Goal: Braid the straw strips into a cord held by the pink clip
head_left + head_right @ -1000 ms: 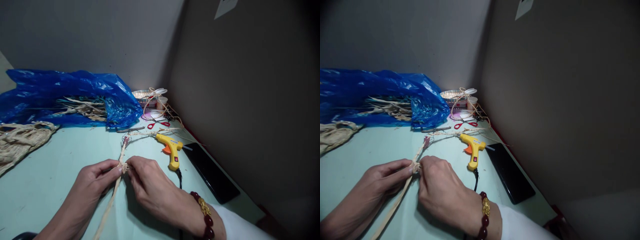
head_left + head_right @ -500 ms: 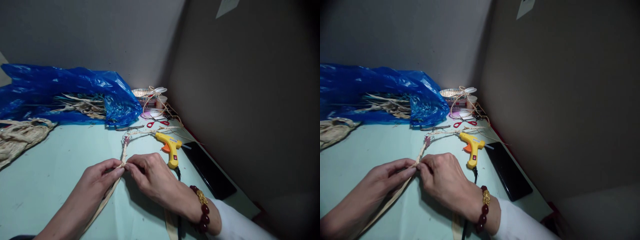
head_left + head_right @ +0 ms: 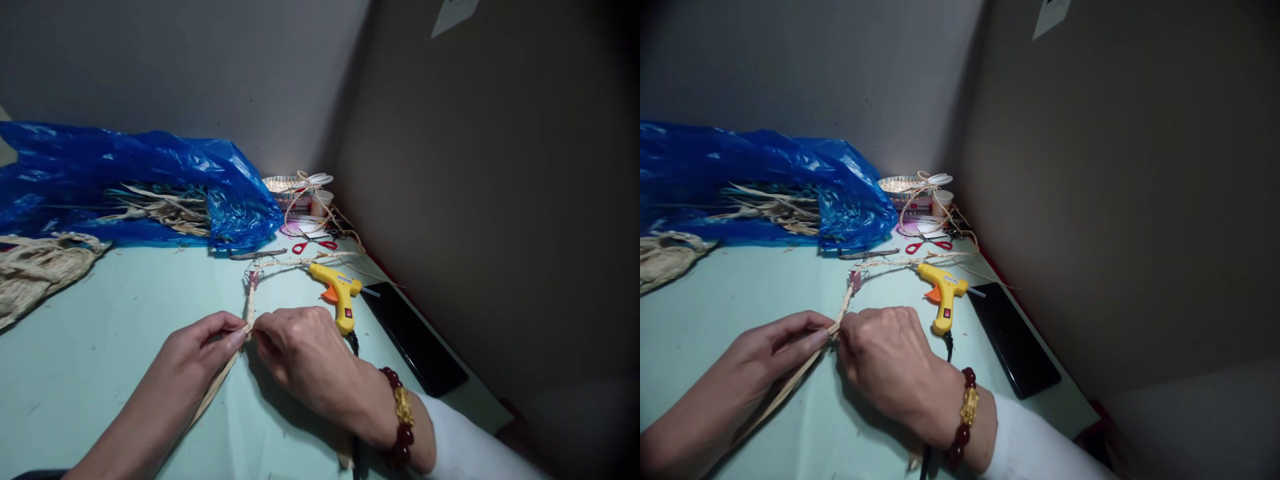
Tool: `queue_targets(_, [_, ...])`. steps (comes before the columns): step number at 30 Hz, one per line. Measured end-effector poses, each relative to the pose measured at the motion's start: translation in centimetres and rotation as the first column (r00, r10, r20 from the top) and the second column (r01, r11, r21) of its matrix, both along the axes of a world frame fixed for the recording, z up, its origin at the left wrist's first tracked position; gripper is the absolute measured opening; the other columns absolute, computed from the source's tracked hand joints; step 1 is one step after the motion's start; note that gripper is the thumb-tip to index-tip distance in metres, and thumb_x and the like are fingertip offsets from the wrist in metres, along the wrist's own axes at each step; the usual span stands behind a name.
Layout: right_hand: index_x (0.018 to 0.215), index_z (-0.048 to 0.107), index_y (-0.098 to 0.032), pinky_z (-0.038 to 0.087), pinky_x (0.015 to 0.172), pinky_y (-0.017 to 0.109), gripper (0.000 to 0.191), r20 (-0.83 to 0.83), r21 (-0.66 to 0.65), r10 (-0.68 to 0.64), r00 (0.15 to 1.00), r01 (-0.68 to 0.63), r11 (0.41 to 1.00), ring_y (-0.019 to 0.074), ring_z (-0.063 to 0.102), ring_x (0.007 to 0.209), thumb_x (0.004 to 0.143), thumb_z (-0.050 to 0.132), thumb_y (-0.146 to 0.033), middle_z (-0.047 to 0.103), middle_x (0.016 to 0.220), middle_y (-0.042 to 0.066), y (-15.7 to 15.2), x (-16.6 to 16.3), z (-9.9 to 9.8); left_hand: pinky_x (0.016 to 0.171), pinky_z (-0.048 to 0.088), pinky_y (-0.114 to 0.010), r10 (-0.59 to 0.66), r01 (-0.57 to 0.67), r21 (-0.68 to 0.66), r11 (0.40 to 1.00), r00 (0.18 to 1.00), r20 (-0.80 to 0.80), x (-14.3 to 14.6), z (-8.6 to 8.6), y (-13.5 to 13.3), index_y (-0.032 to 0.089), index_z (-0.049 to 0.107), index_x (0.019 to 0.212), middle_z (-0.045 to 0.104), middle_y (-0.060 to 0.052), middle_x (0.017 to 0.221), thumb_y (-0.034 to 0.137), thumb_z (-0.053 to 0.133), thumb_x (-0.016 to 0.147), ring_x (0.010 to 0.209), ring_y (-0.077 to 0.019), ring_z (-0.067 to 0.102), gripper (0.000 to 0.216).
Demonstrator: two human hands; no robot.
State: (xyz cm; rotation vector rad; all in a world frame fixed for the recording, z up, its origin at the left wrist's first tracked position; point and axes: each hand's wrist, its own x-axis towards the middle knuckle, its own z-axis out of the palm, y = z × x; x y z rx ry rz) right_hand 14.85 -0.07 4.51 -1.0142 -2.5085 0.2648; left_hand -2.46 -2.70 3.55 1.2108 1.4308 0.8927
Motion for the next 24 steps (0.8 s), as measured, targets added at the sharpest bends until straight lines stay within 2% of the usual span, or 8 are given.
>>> queue_targets(4, [0.076,0.055,-0.016,0.013,0.048,0.03,0.016,0.125,0.161,-0.021,0.992,0.001,0.987,0.0106,0.041,0.05,0.091,0.049,-0.017,0.059,0.064,-0.001,-0.3,-0.2,-0.1,0.081,0.042,-0.031,0.015,-0.013,0.024,1.0,0.999,-0.046,0.1,0.0,-0.1,0.022,0.065,0.086,0.07,-0.002,0.088,0.047,0.067,0.071,0.088,-0.024,0.061,0.03])
queue_targets(7, [0.08,0.054,-0.017,0.011,0.048,0.03,0.015,0.167,0.226,-0.028,0.986,-0.01,0.974,0.0119,0.043,0.051,0.093,0.047,-0.016,0.057,0.063,-0.001,-0.5,-0.2,-0.1,0.078,0.043,-0.029,0.052,-0.052,0.013,0.999,0.998,0.03,0.2,-0.2,-0.4,0.022,0.063,0.091,0.068,0.0,0.085,0.048,0.069,0.071,0.086,-0.0213,0.06,0.033])
queue_targets(11, [0.084,0.053,-0.017,0.013,0.046,0.031,0.009,0.213,0.298,-0.02,0.977,-0.046,0.954,0.0147,0.048,0.056,0.092,0.048,-0.013,0.057,0.065,0.0,-0.6,-0.2,-0.4,0.053,0.037,-0.021,0.099,-0.074,-0.123,0.99,0.972,0.212,0.3,-0.3,-0.6,0.024,0.06,0.103,0.058,0.005,0.069,0.048,0.071,0.071,0.061,-0.0127,0.053,0.041])
queue_targets(14, [0.086,0.051,-0.016,0.015,0.046,0.031,0.01,0.243,0.339,-0.008,0.97,-0.077,0.938,0.0162,0.049,0.057,0.091,0.045,-0.01,0.058,0.068,0.002,-0.6,-0.3,-0.7,0.042,0.021,-0.017,0.082,-0.027,-0.197,0.98,0.957,0.277,0.1,-0.4,-0.5,0.021,0.06,0.101,0.045,0.01,0.057,0.044,0.075,0.067,0.043,-0.0044,0.03,0.043])
queue_targets(17, [0.086,0.05,-0.016,0.016,0.046,0.031,0.011,0.262,0.328,0.01,0.965,-0.099,0.939,0.0166,0.049,0.057,0.09,0.043,-0.008,0.058,0.069,0.003,-0.8,-0.3,-0.8,0.04,0.01,-0.018,0.034,0.028,-0.197,0.98,0.952,0.303,-0.1,-0.5,-0.1,0.019,0.059,0.092,0.034,0.013,0.051,0.041,0.077,0.064,0.042,-0.0027,0.015,0.04])
queue_targets(20, [0.086,0.05,-0.016,0.016,0.047,0.031,0.009,0.249,0.242,0.018,0.968,-0.081,0.967,0.0154,0.049,0.056,0.087,0.044,-0.01,0.059,0.07,0.003,-0.9,-0.4,-0.4,0.038,0.009,-0.018,-0.005,0.057,-0.177,0.983,0.959,0.282,-0.1,-0.5,0.3,0.02,0.057,0.086,0.033,0.013,0.05,0.039,0.074,0.067,0.04,-0.0028,0.013,0.032])
queue_targets(22, [0.085,0.05,-0.017,0.014,0.048,0.031,0.006,0.233,0.154,-0.008,0.972,-0.029,0.988,0.0141,0.047,0.052,0.086,0.045,-0.013,0.061,0.07,0.003,-0.9,-0.5,0.0,0.038,0.011,-0.018,-0.009,0.041,-0.144,0.989,0.976,0.219,-0.2,-0.5,0.5,0.019,0.057,0.08,0.036,0.012,0.049,0.038,0.073,0.068,0.039,-0.003,0.017,0.027])
queue_targets(24, [0.084,0.05,-0.017,0.013,0.049,0.031,0.006,0.222,0.074,-0.04,0.974,0.024,0.997,0.0131,0.045,0.049,0.087,0.045,-0.017,0.062,0.069,0.002,-1.0,-0.6,0.2,0.041,0.02,-0.018,-0.008,0.016,-0.066,0.998,0.992,0.126,-0.2,-0.6,0.7,0.018,0.058,0.073,0.045,0.009,0.052,0.036,0.073,0.065,0.042,-0.0051,0.031,0.024])
